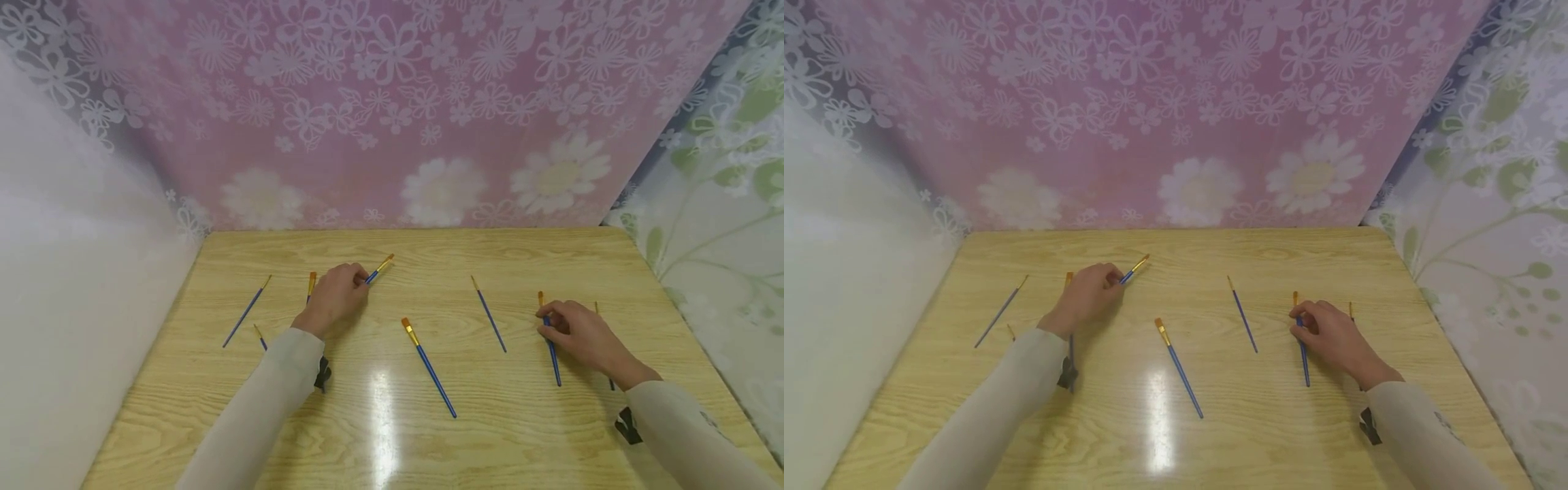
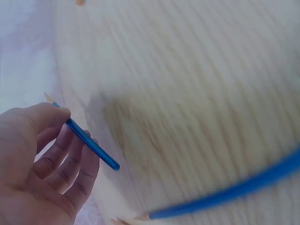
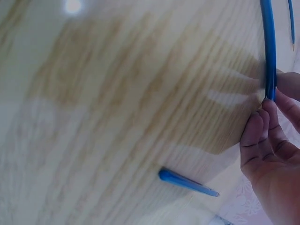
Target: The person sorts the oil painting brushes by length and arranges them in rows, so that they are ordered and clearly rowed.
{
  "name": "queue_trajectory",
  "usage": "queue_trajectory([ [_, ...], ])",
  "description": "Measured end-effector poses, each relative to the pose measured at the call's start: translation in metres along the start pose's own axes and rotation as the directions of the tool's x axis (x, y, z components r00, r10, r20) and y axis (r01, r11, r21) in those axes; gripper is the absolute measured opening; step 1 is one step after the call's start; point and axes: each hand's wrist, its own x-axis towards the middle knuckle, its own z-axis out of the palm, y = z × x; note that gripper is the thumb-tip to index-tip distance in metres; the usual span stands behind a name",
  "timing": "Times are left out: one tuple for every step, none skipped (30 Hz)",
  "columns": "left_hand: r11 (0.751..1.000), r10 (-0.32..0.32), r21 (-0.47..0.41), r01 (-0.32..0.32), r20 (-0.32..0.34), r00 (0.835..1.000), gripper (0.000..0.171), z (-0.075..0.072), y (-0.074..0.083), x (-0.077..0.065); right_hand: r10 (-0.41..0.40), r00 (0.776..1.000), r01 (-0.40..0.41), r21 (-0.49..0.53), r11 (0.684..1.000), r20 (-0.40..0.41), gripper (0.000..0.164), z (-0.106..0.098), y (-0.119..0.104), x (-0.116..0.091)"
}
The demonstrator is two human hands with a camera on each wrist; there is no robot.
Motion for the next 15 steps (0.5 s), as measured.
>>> queue_trajectory([
  [1.000, -0.011, -0.013, 0.011, -0.005, 1.000, 0.024, 0.000, 0.000, 0.001, -0.001, 1.000, 0.001, 0.000, 1.000, 0.005, 0.025, 0.000, 0.000, 0.000],
  [0.999, -0.024, -0.027, 0.024, -0.010, 1.000, 0.025, 0.000, 0.001, 0.003, -0.002, 1.000, 0.002, -0.001, 1.000, 0.008, 0.025, -0.001, 0.000, 0.000],
  [0.999, -0.037, -0.038, 0.036, -0.015, 0.999, 0.026, 0.000, 0.002, 0.004, -0.002, 1.000, 0.002, -0.001, 1.000, 0.010, 0.025, -0.001, 0.000, 0.000],
  [0.998, -0.049, -0.049, 0.048, -0.022, 0.999, 0.027, 0.000, 0.002, 0.005, 0.000, 1.000, 0.000, 0.000, 1.000, 0.012, 0.025, -0.001, 0.000, 0.001],
  [0.996, -0.060, -0.061, 0.058, -0.030, 0.998, 0.028, 0.001, 0.002, 0.006, 0.000, 1.000, 0.000, -0.001, 1.000, 0.013, 0.025, -0.001, 0.000, 0.001],
  [0.995, -0.070, -0.072, 0.067, -0.039, 0.997, 0.029, 0.001, 0.003, 0.007, -0.002, 1.000, 0.002, 0.000, 1.000, 0.014, 0.026, -0.001, 0.000, 0.001],
  [0.993, -0.082, -0.088, 0.077, -0.047, 0.996, 0.029, 0.002, 0.004, 0.007, -0.003, 1.000, 0.003, 0.003, 1.000, 0.014, 0.026, -0.001, 0.000, 0.001],
  [0.991, -0.091, -0.101, 0.086, -0.055, 0.994, 0.030, 0.003, 0.004, 0.008, -0.004, 1.000, 0.004, 0.005, 1.000, 0.013, 0.026, -0.001, -0.001, 0.002],
  [0.989, -0.100, -0.116, 0.093, -0.064, 0.993, 0.030, 0.005, 0.005, 0.009, -0.004, 1.000, 0.004, 0.006, 1.000, 0.012, 0.026, -0.001, -0.001, 0.002],
  [0.987, -0.107, -0.127, 0.097, -0.075, 0.991, 0.031, 0.006, 0.005, 0.010, -0.005, 1.000, 0.005, 0.008, 1.000, 0.012, 0.026, -0.001, -0.001, 0.002],
  [0.986, -0.111, -0.136, 0.099, -0.089, 0.990, 0.032, 0.008, 0.005, 0.010, -0.007, 1.000, 0.007, 0.009, 1.000, 0.013, 0.026, -0.001, -0.001, 0.002],
  [0.984, -0.117, -0.146, 0.102, -0.100, 0.988, 0.033, 0.009, 0.005, 0.011, -0.009, 1.000, 0.008, 0.010, 1.000, 0.015, 0.026, -0.001, -0.002, 0.002],
  [0.981, -0.128, -0.157, 0.110, -0.111, 0.985, 0.033, 0.012, 0.005, 0.012, -0.009, 1.000, 0.009, 0.009, 1.000, 0.016, 0.026, -0.001, -0.002, 0.002],
  [0.979, -0.139, -0.169, 0.118, -0.122, 0.983, 0.034, 0.014, 0.004, 0.014, -0.009, 1.000, 0.009, 0.008, 1.000, 0.015, 0.026, -0.001, -0.002, 0.002],
  [0.975, -0.154, -0.182, 0.129, -0.130, 0.980, 0.034, 0.016, 0.004, 0.015, -0.009, 1.000, 0.008, 0.007, 1.000, 0.015, 0.026, -0.001, -0.001, 0.002],
])
